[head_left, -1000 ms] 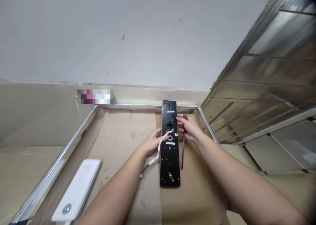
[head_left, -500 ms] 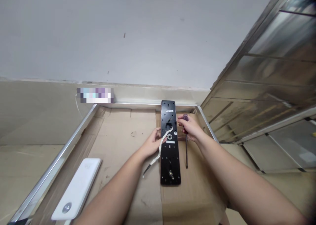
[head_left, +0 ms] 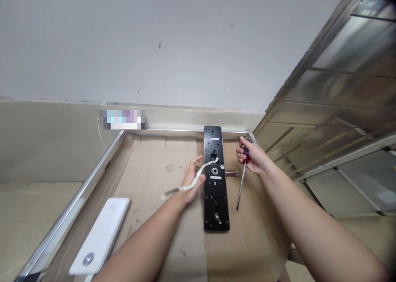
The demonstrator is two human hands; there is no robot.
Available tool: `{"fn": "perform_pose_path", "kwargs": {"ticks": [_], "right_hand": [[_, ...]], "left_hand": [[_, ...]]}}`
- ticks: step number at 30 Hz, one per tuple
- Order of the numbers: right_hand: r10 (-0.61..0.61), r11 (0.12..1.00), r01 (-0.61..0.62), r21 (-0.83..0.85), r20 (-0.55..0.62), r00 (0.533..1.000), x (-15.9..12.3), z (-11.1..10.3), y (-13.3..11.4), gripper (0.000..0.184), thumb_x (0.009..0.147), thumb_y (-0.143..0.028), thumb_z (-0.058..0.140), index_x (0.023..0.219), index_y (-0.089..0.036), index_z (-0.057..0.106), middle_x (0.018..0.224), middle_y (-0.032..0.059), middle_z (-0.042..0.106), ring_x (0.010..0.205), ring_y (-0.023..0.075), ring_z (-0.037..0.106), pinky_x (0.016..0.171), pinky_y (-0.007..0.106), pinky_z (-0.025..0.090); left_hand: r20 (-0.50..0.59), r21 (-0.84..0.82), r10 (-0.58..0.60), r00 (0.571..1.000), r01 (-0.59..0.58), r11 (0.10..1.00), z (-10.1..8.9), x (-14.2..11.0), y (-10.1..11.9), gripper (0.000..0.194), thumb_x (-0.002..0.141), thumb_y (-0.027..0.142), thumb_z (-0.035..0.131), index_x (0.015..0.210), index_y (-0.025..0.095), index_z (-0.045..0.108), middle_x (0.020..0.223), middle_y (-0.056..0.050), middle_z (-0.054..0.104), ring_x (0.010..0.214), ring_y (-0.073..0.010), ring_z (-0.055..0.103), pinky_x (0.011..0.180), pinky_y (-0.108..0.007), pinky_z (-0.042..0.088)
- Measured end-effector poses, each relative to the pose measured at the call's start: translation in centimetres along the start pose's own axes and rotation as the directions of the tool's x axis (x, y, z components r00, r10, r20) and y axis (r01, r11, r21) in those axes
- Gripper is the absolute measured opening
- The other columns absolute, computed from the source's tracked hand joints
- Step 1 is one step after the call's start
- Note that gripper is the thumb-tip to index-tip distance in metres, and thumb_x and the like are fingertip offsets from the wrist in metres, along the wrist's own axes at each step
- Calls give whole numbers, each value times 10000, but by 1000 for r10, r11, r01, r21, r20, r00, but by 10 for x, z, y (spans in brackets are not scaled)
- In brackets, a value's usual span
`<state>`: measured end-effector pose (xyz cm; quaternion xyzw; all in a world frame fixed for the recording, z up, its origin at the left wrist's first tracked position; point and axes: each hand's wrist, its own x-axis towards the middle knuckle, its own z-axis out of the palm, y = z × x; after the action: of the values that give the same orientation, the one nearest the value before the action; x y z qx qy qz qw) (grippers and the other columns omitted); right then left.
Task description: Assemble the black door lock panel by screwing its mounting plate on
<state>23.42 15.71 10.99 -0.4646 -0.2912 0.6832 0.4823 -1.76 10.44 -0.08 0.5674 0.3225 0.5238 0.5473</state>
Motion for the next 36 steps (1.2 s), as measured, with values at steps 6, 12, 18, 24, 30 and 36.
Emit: {"fn": "perform_pose_path", "kwargs": {"ticks": [6,12,18,24,30,36], "right_hand": [[-103,989,90,121,113,988,-14,7,-11,357,794,-450,747,770,-218,478,570,-89,336,442,49,193,408,155,172],[-391,913,369,172,112,914,-49,30,-23,160,802,-375,578,782,-230,512,692,-39,344,533,101,293,473,214,267],[-605,792,576,202,130,786,-74,53,-17,158,739,-233,608,889,-267,573,829,-9,475,720,134,496,692,294,481],[-745,637,769,-56,210,633,-90,61,-3,245,862,-233,669,1078,-304,580,948,6,601,856,168,620,837,389,552],[-681,676,734,-62,328,655,-91,58,-2,243,874,-319,681,1059,-330,524,757,-33,597,575,130,521,572,311,490],[-595,782,624,19,325,735,-94,57,2,321,868,-622,606,876,-313,519,546,-80,406,417,81,273,426,220,312]], "left_hand": [[-52,-281,-176,983,154,947,9,4,3,531,975,643,402,1207,215,613,1071,-81,606,1007,-221,586,794,-316,498],[-129,-335,-321,938,264,905,18,5,13,306,834,423,706,1042,212,630,945,-23,638,830,-169,614,725,-274,491],[-128,-230,-334,934,299,926,19,5,25,268,757,221,698,1014,220,621,972,-8,650,813,-139,596,712,-239,455],[39,-248,-418,908,414,876,10,6,37,560,726,144,682,1230,261,468,1097,-57,681,845,-177,662,720,-292,507],[175,-152,-615,769,638,755,12,1,34,605,773,280,760,1300,257,465,1068,-84,700,870,-227,701,662,-307,538],[195,-334,-612,767,638,694,27,-2,17,595,842,555,702,1326,297,469,1183,-76,688,915,-237,711,649,-317,550]]}}
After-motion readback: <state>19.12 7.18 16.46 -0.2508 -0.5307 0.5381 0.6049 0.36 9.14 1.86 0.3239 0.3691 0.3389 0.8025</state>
